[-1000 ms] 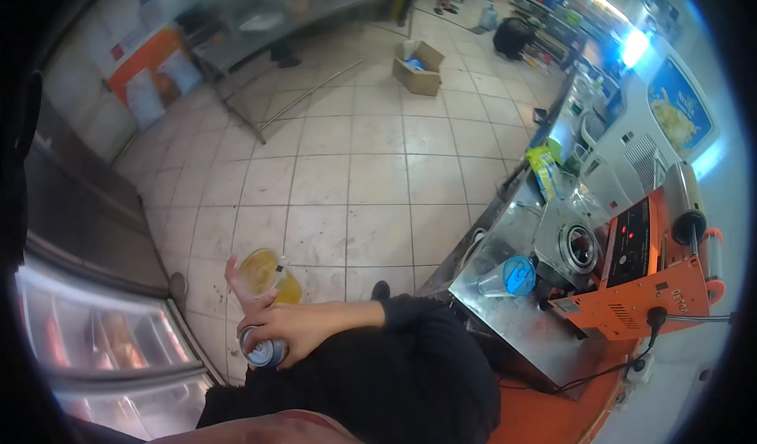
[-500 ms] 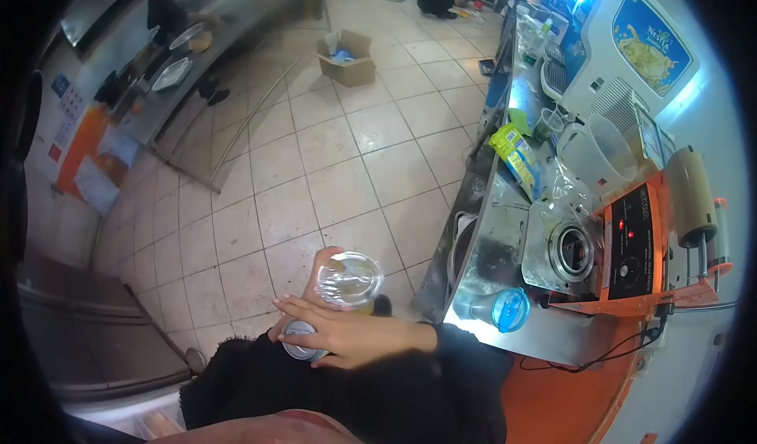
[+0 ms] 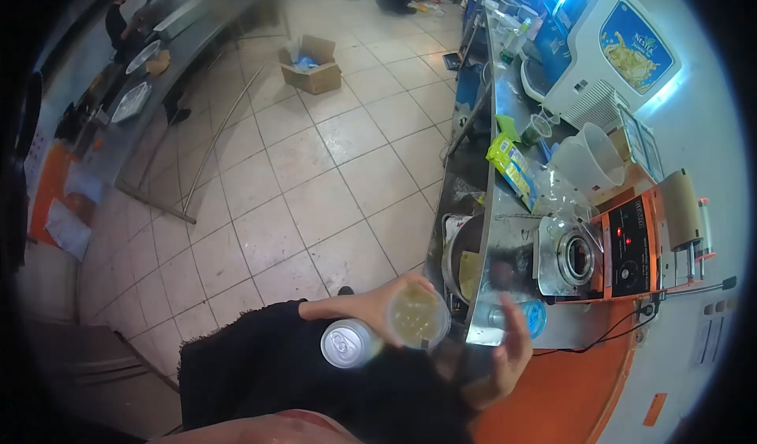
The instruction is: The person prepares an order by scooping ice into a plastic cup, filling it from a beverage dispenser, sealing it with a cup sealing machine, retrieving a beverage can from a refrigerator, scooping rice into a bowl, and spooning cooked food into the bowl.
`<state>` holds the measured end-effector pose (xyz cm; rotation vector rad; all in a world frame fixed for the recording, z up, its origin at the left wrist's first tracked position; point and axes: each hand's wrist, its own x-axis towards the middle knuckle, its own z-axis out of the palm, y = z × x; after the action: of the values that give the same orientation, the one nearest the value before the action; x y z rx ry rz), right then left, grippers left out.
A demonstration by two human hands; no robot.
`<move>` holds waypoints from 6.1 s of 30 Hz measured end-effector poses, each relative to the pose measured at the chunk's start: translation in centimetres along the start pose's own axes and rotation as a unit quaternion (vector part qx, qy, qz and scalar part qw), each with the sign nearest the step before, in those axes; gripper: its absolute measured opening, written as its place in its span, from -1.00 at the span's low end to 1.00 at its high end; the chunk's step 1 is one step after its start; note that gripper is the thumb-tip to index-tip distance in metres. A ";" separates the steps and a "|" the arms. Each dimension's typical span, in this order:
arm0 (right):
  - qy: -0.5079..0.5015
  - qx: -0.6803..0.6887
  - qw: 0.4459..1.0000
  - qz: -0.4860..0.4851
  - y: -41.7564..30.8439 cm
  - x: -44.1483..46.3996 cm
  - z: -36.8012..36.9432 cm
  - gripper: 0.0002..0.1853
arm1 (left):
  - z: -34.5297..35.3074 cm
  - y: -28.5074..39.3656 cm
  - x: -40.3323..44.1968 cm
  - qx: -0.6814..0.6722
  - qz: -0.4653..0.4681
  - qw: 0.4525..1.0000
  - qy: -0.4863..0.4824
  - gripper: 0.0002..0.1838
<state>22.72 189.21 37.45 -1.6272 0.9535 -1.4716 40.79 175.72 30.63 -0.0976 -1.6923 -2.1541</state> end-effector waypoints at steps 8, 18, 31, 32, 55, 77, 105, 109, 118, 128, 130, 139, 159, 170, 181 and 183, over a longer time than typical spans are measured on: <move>0.350 -0.670 0.554 0.349 6.7 -13.0 -6.9 -0.51 | 0.1 0.1 2.8 -0.007 -0.011 0.996 -0.083 -0.05; 0.485 -0.435 0.741 0.161 13.0 -15.9 -7.3 -0.30 | 3.1 -3.2 6.7 0.001 -0.048 0.991 -0.122 -0.06; 0.566 -0.518 0.640 0.047 16.8 -15.3 -7.8 -0.09 | 1.2 -3.7 7.1 -0.037 -0.062 0.993 -0.094 -0.04; 0.567 -0.520 0.637 0.051 17.1 -15.0 -7.7 -0.09 | 0.4 -3.6 7.0 -0.024 -0.066 0.993 -0.091 -0.04; 0.549 -0.072 0.833 -0.011 19.4 17.0 -1.2 0.11 | -26.9 1.6 12.7 -0.068 -0.047 0.991 -0.108 0.19; 0.258 0.266 0.928 0.034 46.8 61.5 -30.8 0.17 | -66.0 1.8 47.5 -0.124 -0.046 0.983 -0.124 0.28; 0.071 0.193 0.964 0.169 84.6 125.7 -56.2 0.11 | -124.4 9.0 82.9 0.073 0.010 0.996 0.041 0.02; 0.098 0.223 0.952 0.183 89.9 132.9 -53.8 0.09 | -133.2 10.5 84.3 0.078 0.005 0.997 0.015 -0.05; 0.249 0.190 0.931 0.187 92.9 139.0 -54.8 0.01 | -144.8 13.0 89.7 0.042 -0.010 0.997 -0.061 -0.04; 0.469 -0.049 0.863 0.184 96.7 140.9 -61.6 -0.05 | -152.9 10.9 98.7 0.005 -0.030 0.996 -0.086 -0.03; 0.517 -0.129 0.830 0.162 99.0 141.5 -64.5 -0.07 | -154.8 10.4 101.6 -0.002 -0.039 0.995 -0.089 -0.04; 0.577 -0.383 0.719 0.057 106.0 152.6 -84.5 -0.12 | -163.4 8.8 117.6 0.028 -0.022 0.987 -0.156 0.06; 0.675 -0.445 0.587 0.047 122.1 176.4 -120.9 -0.08 | -186.3 4.6 153.9 0.008 0.023 0.969 -0.246 -0.05; 0.080 -0.362 0.929 0.013 108.4 194.7 -115.0 -0.45 | -193.6 0.9 169.6 -0.094 -0.178 0.966 -0.163 -0.10; 0.028 -0.339 0.934 0.110 113.1 200.5 -123.0 -0.44 | -197.3 -5.4 178.1 -0.225 -0.299 0.925 -0.064 -0.36; 0.095 -0.343 0.927 0.116 113.8 199.9 -123.6 -0.40 | -197.6 -6.0 179.8 0.027 -0.218 0.973 -0.073 -0.28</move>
<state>-92.31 -45.20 36.45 -1.7644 1.8584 -1.2087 -89.53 -57.52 25.60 0.1487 -2.0063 -2.4576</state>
